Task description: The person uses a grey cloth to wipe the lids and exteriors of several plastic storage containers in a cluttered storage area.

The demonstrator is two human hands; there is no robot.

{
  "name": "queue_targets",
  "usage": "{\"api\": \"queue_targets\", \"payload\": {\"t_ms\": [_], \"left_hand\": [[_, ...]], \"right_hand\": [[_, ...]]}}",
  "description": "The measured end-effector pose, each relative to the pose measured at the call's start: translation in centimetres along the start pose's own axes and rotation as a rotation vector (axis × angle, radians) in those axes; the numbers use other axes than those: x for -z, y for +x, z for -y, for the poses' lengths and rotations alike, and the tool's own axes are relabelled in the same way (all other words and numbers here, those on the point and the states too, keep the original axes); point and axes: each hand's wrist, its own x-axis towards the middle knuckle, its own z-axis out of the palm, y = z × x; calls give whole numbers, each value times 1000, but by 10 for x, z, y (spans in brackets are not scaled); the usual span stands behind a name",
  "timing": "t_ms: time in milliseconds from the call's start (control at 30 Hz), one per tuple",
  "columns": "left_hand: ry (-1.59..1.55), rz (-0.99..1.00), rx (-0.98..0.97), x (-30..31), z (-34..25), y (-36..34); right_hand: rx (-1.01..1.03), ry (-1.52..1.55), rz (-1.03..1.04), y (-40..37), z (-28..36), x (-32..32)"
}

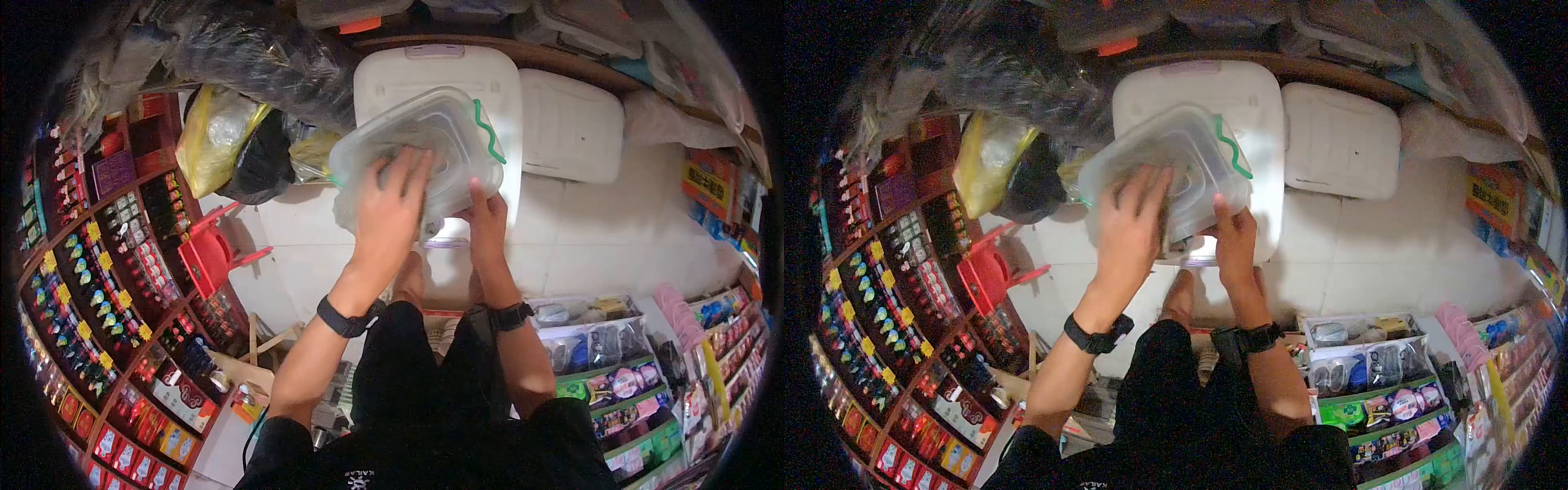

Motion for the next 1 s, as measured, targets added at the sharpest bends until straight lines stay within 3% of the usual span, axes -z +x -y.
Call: {"api": "queue_targets", "payload": {"t_ms": [67,233,333,400,433,500,700,1000], "left_hand": [[10,-24,161,11,4,-11],[-26,-23,268,10,-9,-8],[-44,-48,124,-15,-28,23],[-266,-53,-117,-22,-37,40],[-268,-53,-111,-20,-38,38],[-329,-16,-95,-18,-39,36],[-125,167,-83,14,-11,-33],[-344,95,144,43,-22,-115]], "right_hand": [[10,7,-6,0,-1,-1],[-27,-13,-4,6,-17,6],[82,64,-37,4,-8,-4],[43,-48,-34,14,-32,20],[4,-157,-26,14,-33,24],[28,-60,-1,8,-22,13],[20,61,4,0,-18,1],[117,-61,-137,8,2,-14]]}}
